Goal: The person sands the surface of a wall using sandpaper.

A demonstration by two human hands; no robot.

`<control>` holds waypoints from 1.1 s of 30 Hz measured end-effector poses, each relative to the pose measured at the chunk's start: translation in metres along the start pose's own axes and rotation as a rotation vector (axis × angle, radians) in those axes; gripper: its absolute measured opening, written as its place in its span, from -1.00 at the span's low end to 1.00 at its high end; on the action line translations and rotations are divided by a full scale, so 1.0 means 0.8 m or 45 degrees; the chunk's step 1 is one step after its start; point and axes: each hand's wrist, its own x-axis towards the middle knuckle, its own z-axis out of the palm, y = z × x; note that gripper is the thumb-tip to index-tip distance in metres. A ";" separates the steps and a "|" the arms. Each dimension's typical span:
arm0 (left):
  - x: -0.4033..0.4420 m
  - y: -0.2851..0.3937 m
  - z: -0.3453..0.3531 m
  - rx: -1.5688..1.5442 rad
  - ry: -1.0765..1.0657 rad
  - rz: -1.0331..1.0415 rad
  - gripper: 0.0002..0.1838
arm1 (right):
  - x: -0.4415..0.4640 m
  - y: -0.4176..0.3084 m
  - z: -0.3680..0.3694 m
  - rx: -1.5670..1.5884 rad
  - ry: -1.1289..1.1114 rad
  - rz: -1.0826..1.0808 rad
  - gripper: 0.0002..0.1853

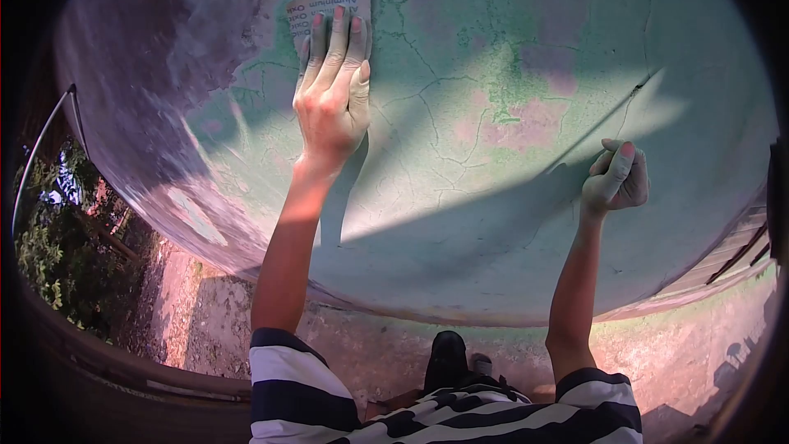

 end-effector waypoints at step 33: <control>-0.025 -0.016 -0.014 -0.165 -0.126 0.263 -0.48 | 0.019 -0.035 0.006 0.000 -0.032 0.258 -0.61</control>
